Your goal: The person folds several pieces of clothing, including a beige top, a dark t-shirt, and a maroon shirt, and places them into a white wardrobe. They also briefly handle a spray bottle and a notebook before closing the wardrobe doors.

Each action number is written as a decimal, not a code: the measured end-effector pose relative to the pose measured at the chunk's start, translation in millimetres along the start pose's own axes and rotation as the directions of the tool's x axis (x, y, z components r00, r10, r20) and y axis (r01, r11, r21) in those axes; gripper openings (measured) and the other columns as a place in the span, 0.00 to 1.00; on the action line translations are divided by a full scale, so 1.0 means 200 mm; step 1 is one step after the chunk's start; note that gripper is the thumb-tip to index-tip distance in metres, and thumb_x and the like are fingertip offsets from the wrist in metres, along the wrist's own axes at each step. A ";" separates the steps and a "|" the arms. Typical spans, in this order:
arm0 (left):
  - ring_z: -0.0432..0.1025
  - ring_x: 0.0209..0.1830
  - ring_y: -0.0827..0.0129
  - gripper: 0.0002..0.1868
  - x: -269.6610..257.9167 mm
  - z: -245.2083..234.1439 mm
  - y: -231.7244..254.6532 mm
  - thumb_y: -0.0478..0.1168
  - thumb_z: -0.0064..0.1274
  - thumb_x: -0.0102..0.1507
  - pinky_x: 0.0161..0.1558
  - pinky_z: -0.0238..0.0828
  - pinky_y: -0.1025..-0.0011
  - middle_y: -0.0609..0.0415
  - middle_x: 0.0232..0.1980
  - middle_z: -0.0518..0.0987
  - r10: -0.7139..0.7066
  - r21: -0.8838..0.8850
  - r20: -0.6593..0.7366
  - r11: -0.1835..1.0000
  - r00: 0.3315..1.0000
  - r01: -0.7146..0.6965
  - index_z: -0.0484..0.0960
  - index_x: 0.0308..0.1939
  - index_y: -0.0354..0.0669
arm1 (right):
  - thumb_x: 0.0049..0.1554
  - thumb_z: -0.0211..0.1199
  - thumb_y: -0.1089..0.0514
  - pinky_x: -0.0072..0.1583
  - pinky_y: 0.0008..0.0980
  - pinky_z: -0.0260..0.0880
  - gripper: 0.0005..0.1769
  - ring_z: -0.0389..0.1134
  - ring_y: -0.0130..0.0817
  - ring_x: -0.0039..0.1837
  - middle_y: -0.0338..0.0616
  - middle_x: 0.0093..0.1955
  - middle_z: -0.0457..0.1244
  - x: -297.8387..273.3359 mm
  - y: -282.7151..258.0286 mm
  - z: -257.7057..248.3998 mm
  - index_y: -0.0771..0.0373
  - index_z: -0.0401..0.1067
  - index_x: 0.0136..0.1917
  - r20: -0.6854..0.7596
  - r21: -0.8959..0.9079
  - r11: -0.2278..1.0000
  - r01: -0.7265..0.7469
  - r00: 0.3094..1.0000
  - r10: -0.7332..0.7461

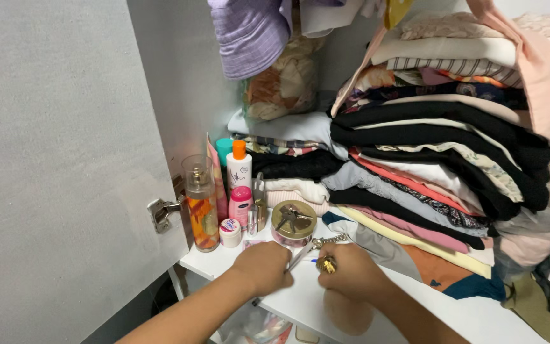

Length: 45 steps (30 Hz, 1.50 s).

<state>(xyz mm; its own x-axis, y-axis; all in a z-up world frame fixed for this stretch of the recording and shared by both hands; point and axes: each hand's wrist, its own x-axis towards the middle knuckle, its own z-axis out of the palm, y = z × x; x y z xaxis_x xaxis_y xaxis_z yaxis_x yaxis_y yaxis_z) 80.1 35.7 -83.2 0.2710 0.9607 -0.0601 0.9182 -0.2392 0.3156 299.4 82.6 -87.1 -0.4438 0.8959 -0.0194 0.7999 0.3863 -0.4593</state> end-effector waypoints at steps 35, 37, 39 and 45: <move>0.79 0.49 0.52 0.13 0.71 0.42 0.23 0.33 0.52 0.60 0.46 0.80 0.61 0.37 0.54 0.78 0.142 0.329 -0.250 0.943 0.958 -0.053 0.83 0.48 0.35 | 0.52 0.65 0.64 0.33 0.32 0.65 0.07 0.64 0.31 0.29 0.45 0.30 0.64 -0.51 0.96 -0.42 0.61 0.71 0.45 0.137 0.362 0.858 -0.364 0.931 0.337; 0.79 0.50 0.51 0.12 0.70 0.39 0.24 0.32 0.51 0.61 0.46 0.79 0.60 0.37 0.56 0.77 0.121 0.305 -0.242 0.951 0.963 -0.043 0.83 0.47 0.34 | 0.51 0.64 0.65 0.32 0.32 0.64 0.07 0.65 0.33 0.29 0.46 0.29 0.64 -0.53 0.94 -0.43 0.63 0.71 0.45 0.137 0.463 0.842 -0.278 0.961 0.241; 0.79 0.49 0.50 0.11 0.67 0.34 0.28 0.32 0.50 0.62 0.46 0.79 0.59 0.37 0.56 0.76 0.146 0.297 -0.248 0.953 0.958 -0.069 0.84 0.46 0.35 | 0.50 0.65 0.67 0.33 0.31 0.67 0.09 0.66 0.30 0.30 0.42 0.31 0.65 -0.56 0.89 -0.45 0.63 0.71 0.46 0.078 0.395 0.887 -0.238 0.971 0.226; 0.81 0.46 0.52 0.10 0.64 0.23 0.48 0.35 0.50 0.61 0.45 0.80 0.58 0.40 0.53 0.79 0.234 0.340 -0.176 0.926 0.956 -0.164 0.84 0.43 0.38 | 0.52 0.67 0.64 0.37 0.28 0.72 0.13 0.69 0.23 0.35 0.37 0.38 0.68 -0.83 0.78 -0.60 0.59 0.71 0.51 0.164 0.439 0.850 -0.290 0.956 0.241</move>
<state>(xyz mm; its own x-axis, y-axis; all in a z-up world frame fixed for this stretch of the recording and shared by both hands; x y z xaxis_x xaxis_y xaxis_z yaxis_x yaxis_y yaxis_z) 216.0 128.9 -103.3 0.4229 0.8875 0.1829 0.9041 -0.4268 -0.0198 546.9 21.1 -49.4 -0.2979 0.9140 -0.2753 0.6315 -0.0275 -0.7749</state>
